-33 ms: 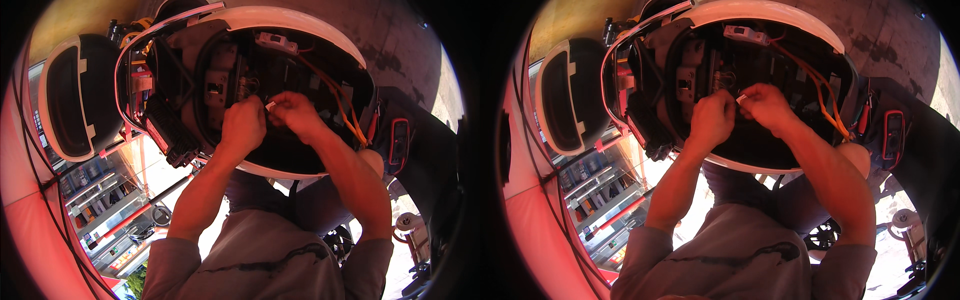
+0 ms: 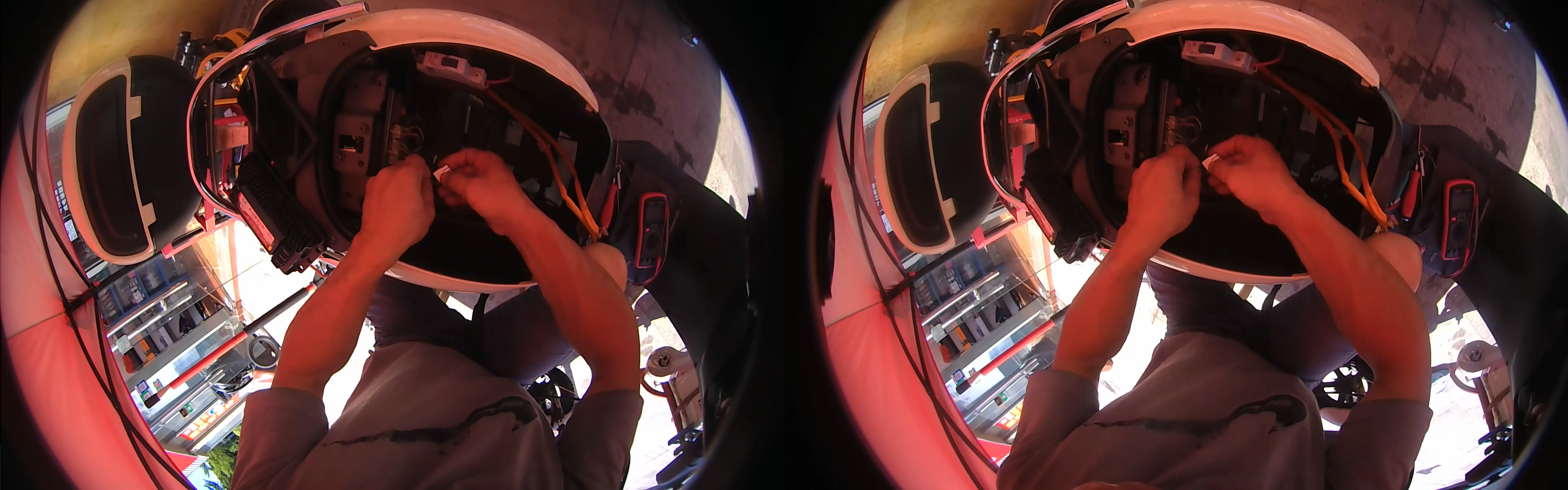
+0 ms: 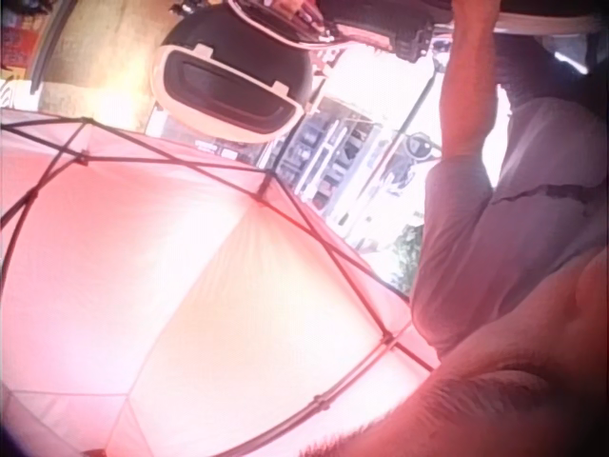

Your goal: The person works inside the open compartment of a white scooter, manipulating small white connectors and wires with both hands. They repeatedly connect and disconnect the connectors, then pick up a black electronic control unit and attach a connector to it before placing it back into the compartment.

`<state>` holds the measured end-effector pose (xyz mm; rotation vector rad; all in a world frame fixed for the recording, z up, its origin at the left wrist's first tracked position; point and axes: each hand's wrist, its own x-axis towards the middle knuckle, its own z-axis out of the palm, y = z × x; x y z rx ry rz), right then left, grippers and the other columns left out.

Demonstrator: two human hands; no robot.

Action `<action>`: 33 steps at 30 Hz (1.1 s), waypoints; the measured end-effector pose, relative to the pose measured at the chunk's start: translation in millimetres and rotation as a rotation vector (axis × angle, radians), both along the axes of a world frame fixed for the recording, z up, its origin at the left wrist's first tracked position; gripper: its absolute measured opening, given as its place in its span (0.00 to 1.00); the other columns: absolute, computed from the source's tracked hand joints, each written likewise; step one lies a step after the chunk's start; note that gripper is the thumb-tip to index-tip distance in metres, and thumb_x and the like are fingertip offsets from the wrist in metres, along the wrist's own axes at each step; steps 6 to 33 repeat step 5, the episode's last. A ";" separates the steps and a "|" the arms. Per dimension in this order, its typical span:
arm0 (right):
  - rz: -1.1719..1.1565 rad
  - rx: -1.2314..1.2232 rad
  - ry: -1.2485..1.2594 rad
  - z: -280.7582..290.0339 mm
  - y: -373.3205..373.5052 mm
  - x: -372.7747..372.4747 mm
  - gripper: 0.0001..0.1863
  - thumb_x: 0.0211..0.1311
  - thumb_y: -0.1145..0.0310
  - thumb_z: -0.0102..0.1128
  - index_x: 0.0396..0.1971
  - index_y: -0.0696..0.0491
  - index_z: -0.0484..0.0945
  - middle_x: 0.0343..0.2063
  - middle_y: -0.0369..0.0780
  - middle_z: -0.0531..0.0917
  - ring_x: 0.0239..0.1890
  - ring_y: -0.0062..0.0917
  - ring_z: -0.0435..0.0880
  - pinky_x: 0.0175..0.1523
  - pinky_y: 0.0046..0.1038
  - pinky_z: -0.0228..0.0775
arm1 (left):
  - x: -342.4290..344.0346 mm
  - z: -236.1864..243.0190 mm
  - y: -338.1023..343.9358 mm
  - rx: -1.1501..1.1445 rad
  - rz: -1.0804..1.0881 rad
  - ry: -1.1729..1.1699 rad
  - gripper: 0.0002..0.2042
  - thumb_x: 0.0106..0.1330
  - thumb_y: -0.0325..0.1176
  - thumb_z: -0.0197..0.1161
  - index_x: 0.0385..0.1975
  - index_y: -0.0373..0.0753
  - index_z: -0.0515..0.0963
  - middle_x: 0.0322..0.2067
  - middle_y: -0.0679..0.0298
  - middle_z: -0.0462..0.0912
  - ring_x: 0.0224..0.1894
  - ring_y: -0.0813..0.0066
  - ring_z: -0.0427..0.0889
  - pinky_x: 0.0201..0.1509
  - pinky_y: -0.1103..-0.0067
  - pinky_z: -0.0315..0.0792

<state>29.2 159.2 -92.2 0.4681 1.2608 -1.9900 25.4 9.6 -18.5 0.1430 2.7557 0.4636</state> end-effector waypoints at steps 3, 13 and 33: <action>0.034 0.017 0.015 -0.2 0.6 -1.7 0.13 0.65 0.73 0.65 0.48 0.59 0.79 0.36 0.41 0.85 0.36 0.24 0.85 0.42 0.25 0.79 | 0.3 1.3 -0.9 0.010 -0.014 0.004 0.03 0.62 0.24 0.63 0.33 0.36 0.79 0.30 0.48 0.85 0.36 0.44 0.85 0.38 0.59 0.77; 0.065 0.033 0.028 -1.6 1.9 -2.6 0.14 0.65 0.73 0.64 0.48 0.59 0.79 0.36 0.42 0.85 0.37 0.25 0.85 0.43 0.26 0.79 | 0.6 1.1 -0.2 0.009 -0.026 0.001 0.02 0.62 0.25 0.63 0.33 0.36 0.79 0.31 0.48 0.85 0.37 0.44 0.85 0.38 0.60 0.78; 0.065 0.033 0.028 -1.6 1.9 -2.6 0.14 0.65 0.73 0.64 0.48 0.59 0.79 0.36 0.42 0.85 0.37 0.25 0.85 0.43 0.26 0.79 | 0.6 1.1 -0.2 0.009 -0.026 0.001 0.02 0.62 0.25 0.63 0.33 0.36 0.79 0.31 0.48 0.85 0.37 0.44 0.85 0.38 0.60 0.78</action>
